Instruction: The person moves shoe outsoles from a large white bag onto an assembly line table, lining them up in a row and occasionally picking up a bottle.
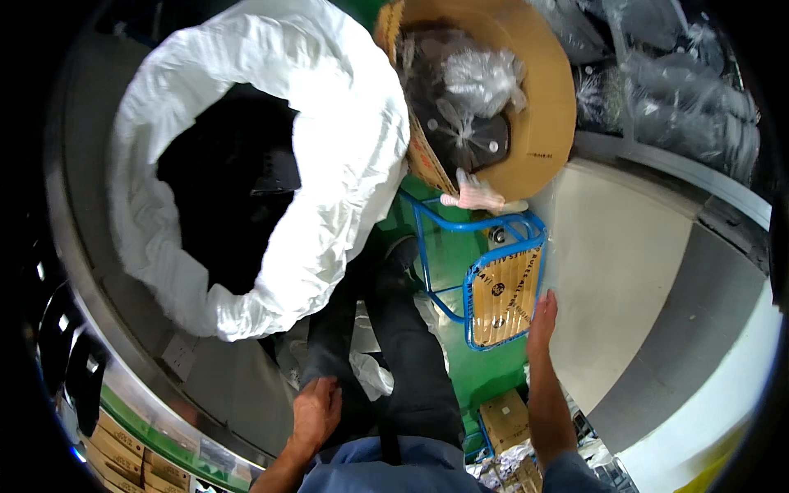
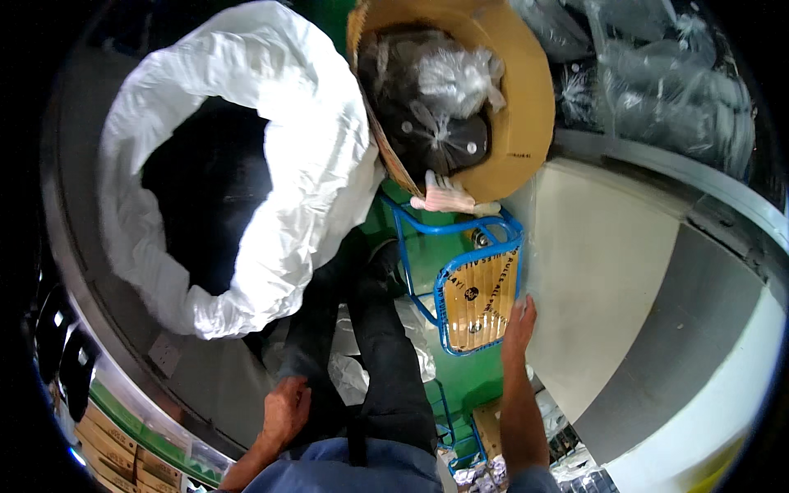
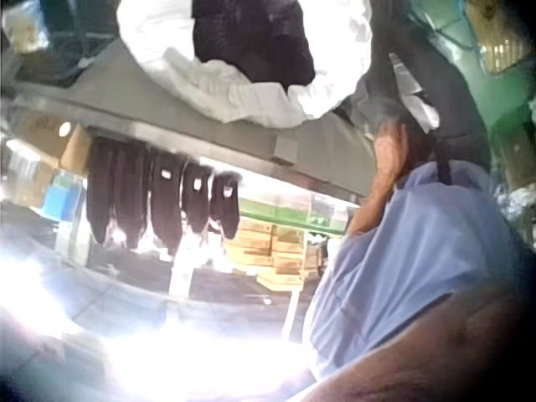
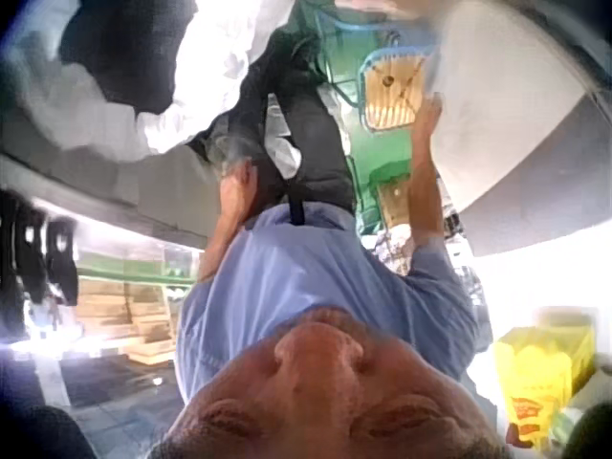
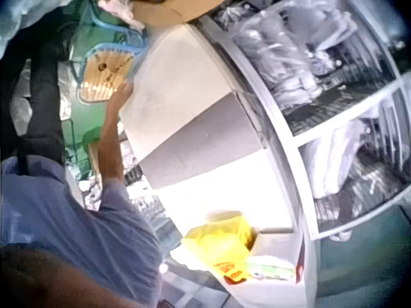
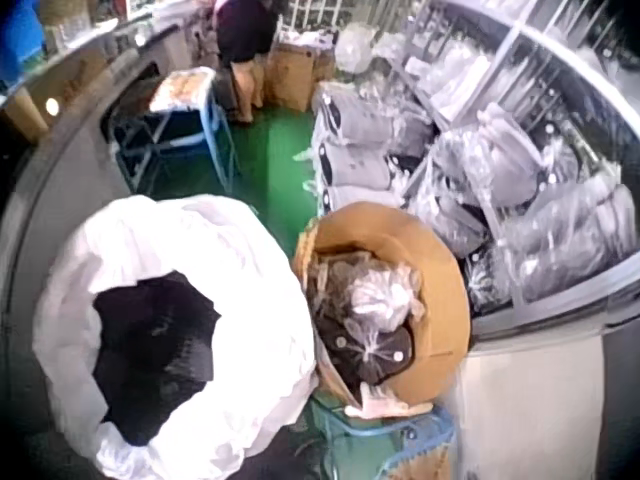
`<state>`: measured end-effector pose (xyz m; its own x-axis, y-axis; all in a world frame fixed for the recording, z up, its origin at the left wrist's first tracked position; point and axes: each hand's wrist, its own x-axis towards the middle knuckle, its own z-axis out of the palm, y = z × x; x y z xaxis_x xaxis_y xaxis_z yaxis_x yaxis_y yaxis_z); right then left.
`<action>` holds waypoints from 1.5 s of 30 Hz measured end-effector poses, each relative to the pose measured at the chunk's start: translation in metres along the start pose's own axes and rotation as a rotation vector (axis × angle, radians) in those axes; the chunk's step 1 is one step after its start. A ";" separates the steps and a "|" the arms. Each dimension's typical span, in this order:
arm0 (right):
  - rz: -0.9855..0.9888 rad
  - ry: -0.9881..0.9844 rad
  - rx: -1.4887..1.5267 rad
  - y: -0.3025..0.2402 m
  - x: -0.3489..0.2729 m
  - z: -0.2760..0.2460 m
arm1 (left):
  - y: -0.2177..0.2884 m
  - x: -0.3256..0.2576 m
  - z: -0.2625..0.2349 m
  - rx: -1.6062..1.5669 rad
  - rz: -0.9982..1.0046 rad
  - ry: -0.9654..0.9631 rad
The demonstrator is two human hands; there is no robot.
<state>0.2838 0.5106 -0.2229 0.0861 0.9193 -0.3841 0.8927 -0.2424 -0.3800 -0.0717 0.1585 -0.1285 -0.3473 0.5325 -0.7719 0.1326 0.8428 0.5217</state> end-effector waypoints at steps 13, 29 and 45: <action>-0.210 0.150 -0.133 0.042 0.037 0.057 | 0.117 0.389 0.336 0.539 0.864 0.052; -0.174 0.056 -0.131 0.039 0.038 0.045 | 0.105 0.519 0.525 0.240 0.979 -0.229; -0.213 0.116 -0.188 0.042 0.039 0.051 | 0.087 0.353 0.318 0.202 0.912 -0.031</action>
<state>0.3020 0.5203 -0.2972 -0.0712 0.9751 -0.2100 0.9615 0.0110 -0.2746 0.1125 0.4448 -0.4711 -0.0049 0.9943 -0.1064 0.5011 0.0945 0.8602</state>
